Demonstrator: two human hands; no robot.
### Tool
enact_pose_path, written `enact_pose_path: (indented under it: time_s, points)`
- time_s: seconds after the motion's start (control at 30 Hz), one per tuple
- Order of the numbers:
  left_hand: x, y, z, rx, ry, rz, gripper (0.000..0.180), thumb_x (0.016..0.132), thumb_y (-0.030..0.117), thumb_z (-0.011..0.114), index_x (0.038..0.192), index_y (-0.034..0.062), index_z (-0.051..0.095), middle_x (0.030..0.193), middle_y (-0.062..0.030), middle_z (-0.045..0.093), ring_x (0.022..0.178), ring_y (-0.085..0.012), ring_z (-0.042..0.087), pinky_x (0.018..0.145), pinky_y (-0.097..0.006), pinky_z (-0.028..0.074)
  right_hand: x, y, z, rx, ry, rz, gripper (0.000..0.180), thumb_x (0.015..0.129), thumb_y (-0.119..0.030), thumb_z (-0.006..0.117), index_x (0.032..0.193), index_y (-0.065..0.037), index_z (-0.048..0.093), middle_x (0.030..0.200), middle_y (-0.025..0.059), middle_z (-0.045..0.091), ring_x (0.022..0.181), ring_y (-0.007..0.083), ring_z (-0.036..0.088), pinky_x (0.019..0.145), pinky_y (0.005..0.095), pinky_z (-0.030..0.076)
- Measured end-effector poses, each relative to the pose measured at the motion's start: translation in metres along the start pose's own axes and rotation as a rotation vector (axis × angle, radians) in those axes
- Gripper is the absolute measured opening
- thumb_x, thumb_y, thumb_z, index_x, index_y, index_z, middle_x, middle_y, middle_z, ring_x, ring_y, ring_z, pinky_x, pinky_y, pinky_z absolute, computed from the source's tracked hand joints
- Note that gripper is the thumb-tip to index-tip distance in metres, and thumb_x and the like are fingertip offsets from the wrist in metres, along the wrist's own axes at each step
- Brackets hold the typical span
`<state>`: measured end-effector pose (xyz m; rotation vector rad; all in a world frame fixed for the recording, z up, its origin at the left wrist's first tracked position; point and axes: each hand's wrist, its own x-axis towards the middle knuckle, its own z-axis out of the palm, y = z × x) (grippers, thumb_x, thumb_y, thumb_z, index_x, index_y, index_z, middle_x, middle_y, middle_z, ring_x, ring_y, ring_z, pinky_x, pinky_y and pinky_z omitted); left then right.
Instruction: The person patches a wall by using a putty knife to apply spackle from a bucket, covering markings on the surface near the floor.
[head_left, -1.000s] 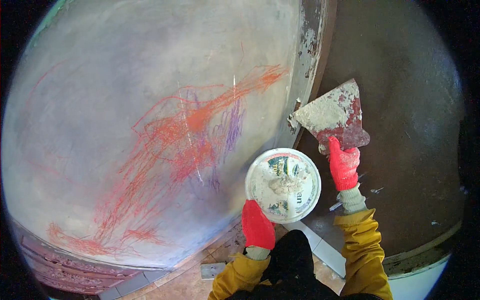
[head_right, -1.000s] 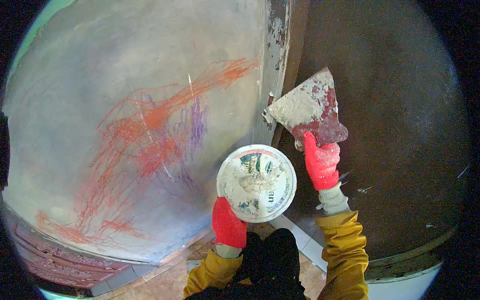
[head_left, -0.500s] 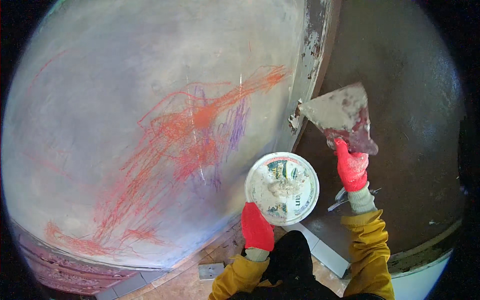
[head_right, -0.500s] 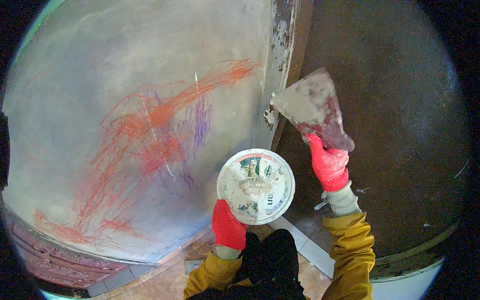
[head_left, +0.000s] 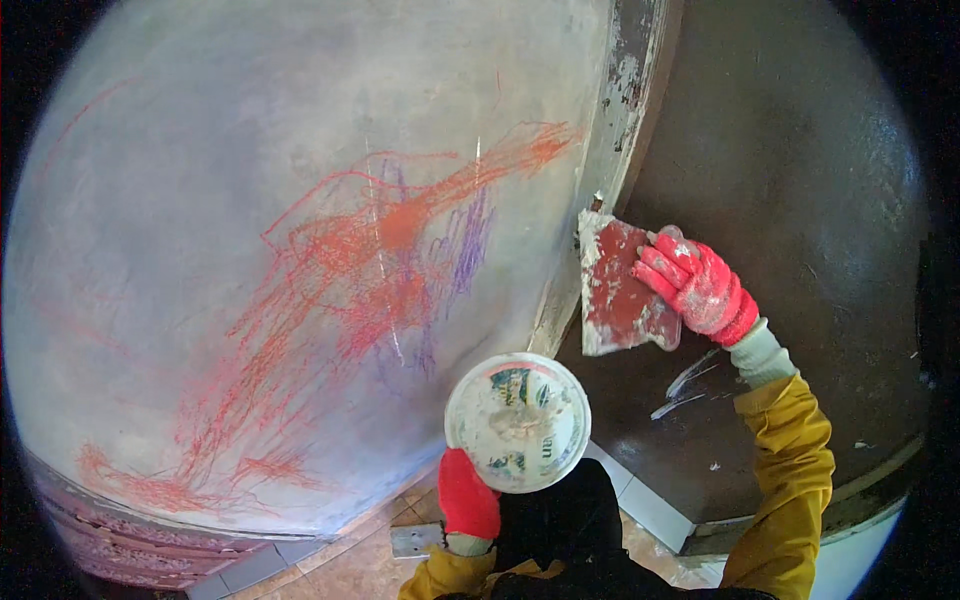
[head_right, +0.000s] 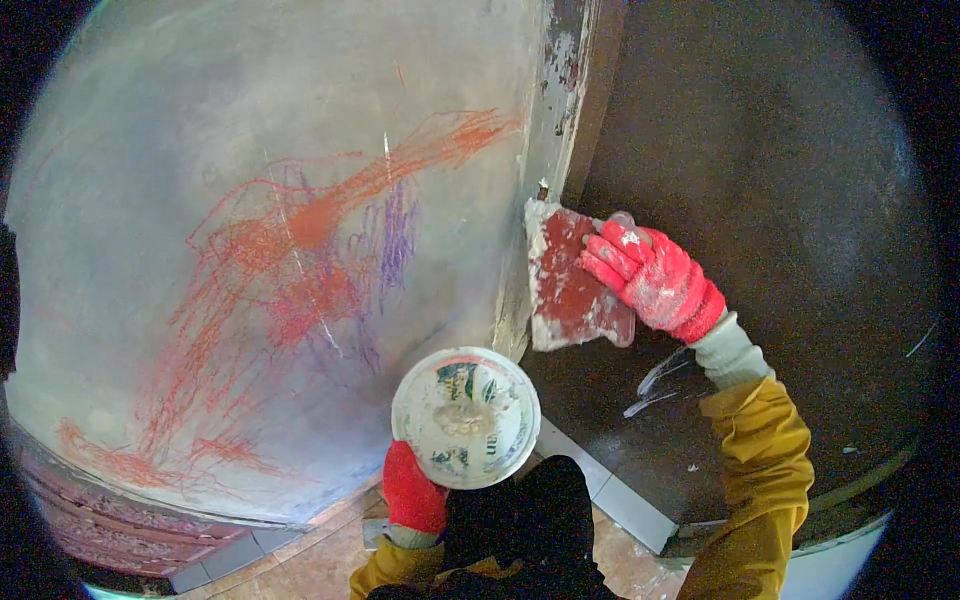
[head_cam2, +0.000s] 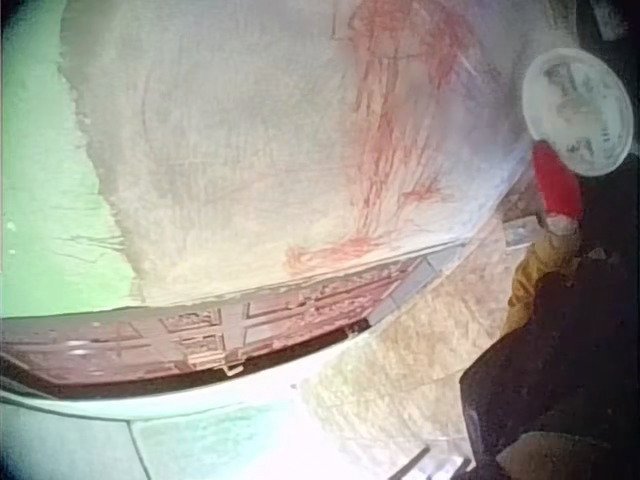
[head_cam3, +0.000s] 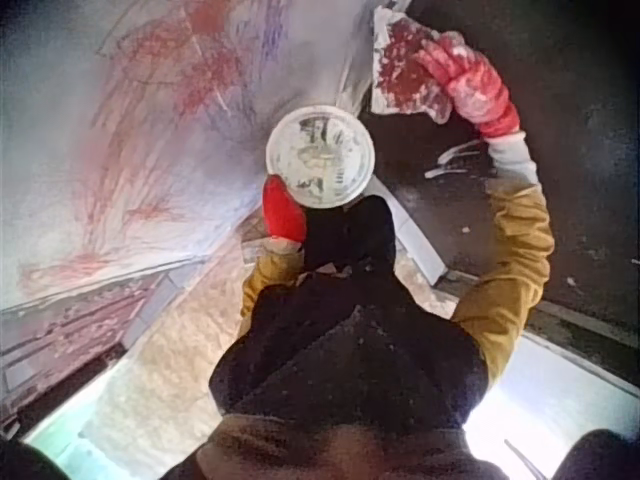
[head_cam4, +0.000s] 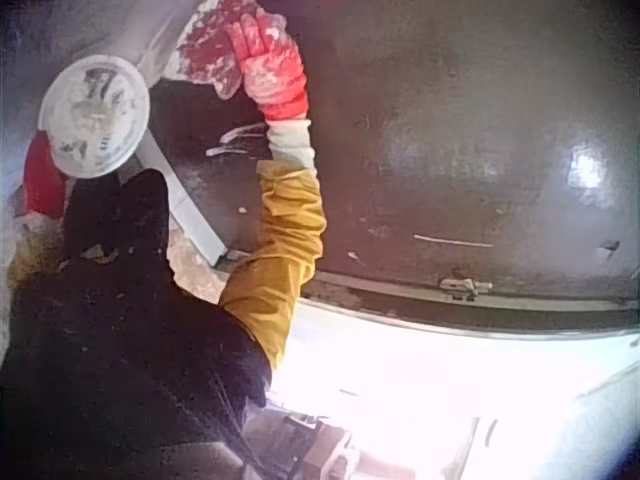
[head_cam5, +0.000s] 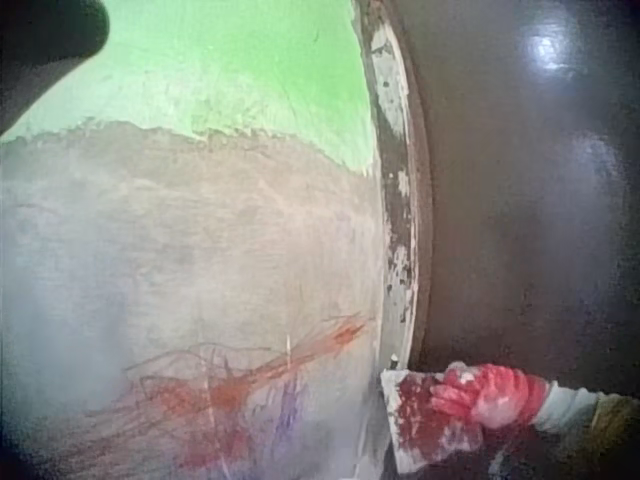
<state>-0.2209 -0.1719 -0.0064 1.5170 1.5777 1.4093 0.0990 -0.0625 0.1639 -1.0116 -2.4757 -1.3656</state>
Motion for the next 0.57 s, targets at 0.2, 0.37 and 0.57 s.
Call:
enact_pose_path:
  time_s: [0.2, 0.37, 0.57]
  points:
    - [-0.009, 0.017, -0.010, 0.379, -0.001, 0.050, 0.030, 0.089, 0.024, 0.037, 0.096, -0.0011, 0.053, 0.091, -0.0193, 0.057, 0.086, -0.0327, 0.056, 0.072, -0.039, 0.044, -0.010, 0.010, 0.026, -0.053, -0.094, 0.057, 0.041, 0.079, -0.014, 0.043, 0.119, -0.007, 0.045, 0.124, 0.0067, 0.044, 0.115, 0.0198, 0.042, 0.097, 0.0313, 0.035]
    - [-0.011, 0.030, -0.013, 0.215, 0.028, 0.040, 0.032, 0.090, 0.024, 0.035, 0.095, -0.0016, 0.053, 0.090, -0.0202, 0.057, 0.086, -0.0328, 0.056, 0.073, -0.039, 0.044, -0.004, 0.012, 0.009, -0.043, -0.086, -0.028, 0.042, 0.077, -0.014, 0.044, 0.119, -0.008, 0.046, 0.121, 0.0073, 0.046, 0.114, 0.0211, 0.043, 0.095, 0.0322, 0.036]
    - [-0.012, 0.020, -0.009, 0.023, 0.023, -0.073, 0.037, 0.092, 0.030, 0.033, 0.096, -0.0009, 0.053, 0.096, -0.0189, 0.058, 0.090, -0.0321, 0.056, 0.077, -0.041, 0.043, 0.000, 0.003, -0.006, 0.142, -0.069, -0.018, 0.046, 0.072, -0.014, 0.049, 0.118, -0.011, 0.047, 0.119, 0.0078, 0.046, 0.114, 0.0236, 0.042, 0.095, 0.0353, 0.037]
